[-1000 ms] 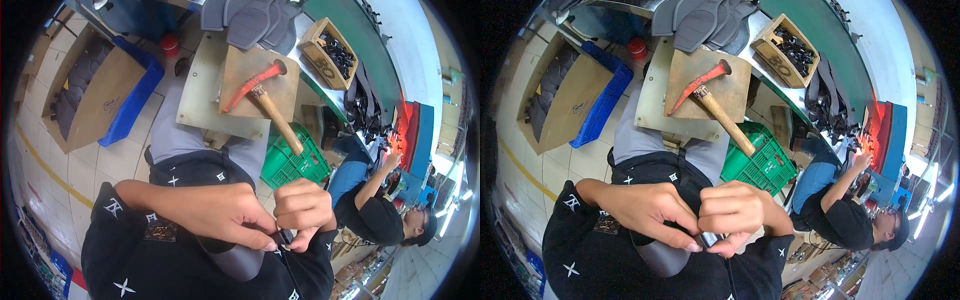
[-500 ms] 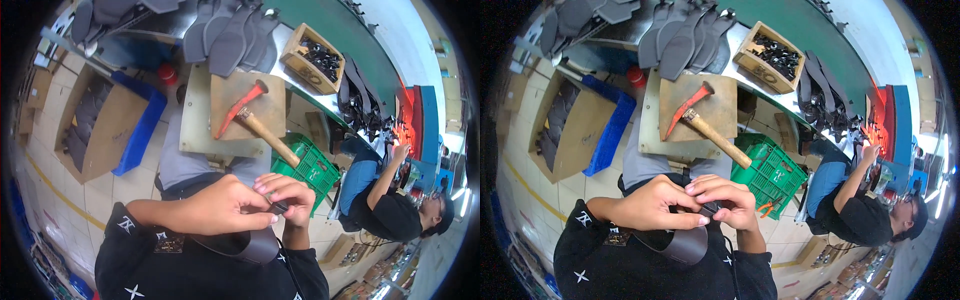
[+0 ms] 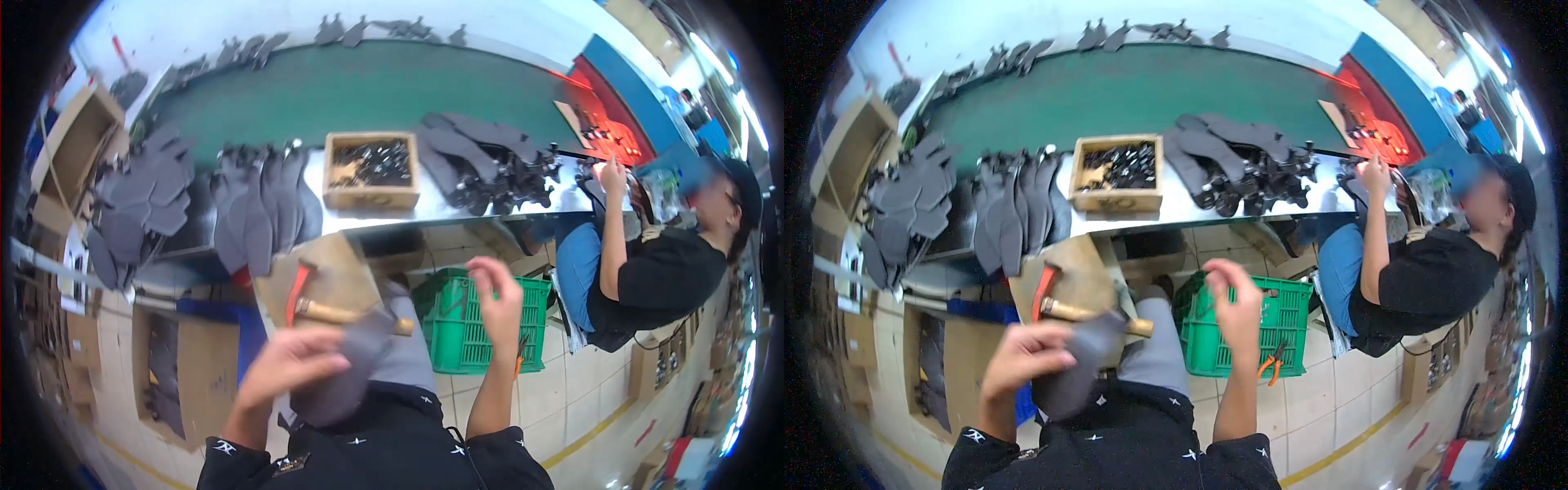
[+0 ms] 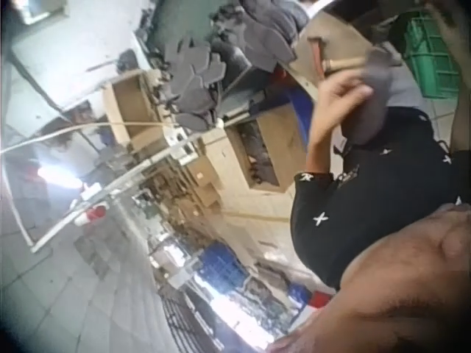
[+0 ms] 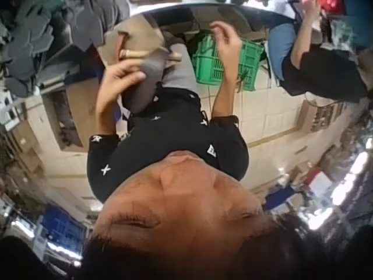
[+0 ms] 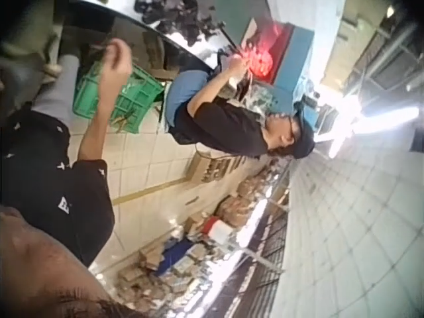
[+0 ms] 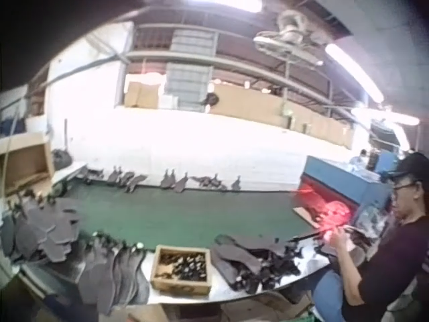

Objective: Hammer decorative or structural studs/rivets into leather shoe components using a specialized mallet.

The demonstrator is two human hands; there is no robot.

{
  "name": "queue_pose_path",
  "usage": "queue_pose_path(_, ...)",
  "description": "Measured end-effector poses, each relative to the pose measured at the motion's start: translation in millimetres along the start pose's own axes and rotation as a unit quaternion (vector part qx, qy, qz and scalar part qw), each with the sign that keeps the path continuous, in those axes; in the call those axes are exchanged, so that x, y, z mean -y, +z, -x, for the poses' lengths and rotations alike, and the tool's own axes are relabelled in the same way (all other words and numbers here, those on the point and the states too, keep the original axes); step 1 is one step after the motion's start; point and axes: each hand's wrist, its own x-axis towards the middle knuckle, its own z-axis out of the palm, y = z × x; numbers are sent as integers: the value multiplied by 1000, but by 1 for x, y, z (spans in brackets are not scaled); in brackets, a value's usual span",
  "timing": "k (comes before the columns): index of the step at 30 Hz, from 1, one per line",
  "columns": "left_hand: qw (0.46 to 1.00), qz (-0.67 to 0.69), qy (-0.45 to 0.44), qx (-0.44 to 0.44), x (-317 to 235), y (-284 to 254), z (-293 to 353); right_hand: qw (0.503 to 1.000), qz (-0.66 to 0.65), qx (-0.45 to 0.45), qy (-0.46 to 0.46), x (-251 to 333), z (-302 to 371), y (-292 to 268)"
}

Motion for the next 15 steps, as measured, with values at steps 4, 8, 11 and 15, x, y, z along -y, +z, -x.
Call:
queue_pose_path(4,970,29,147,-193,-26,-75,-66,979,44,-200,15,-51,-78,-24)
queue_pose_path(8,779,-378,223,-448,-37,-111,-124,931,329,-115,-110,-81,-166,-24)
queue_pose_path(11,746,-405,320,-422,-46,-81,-113,990,120,-48,-63,-46,-182,7)
queue_pose_path(15,712,-453,408,-348,-57,7,-99,893,-367,212,149,104,-95,47)
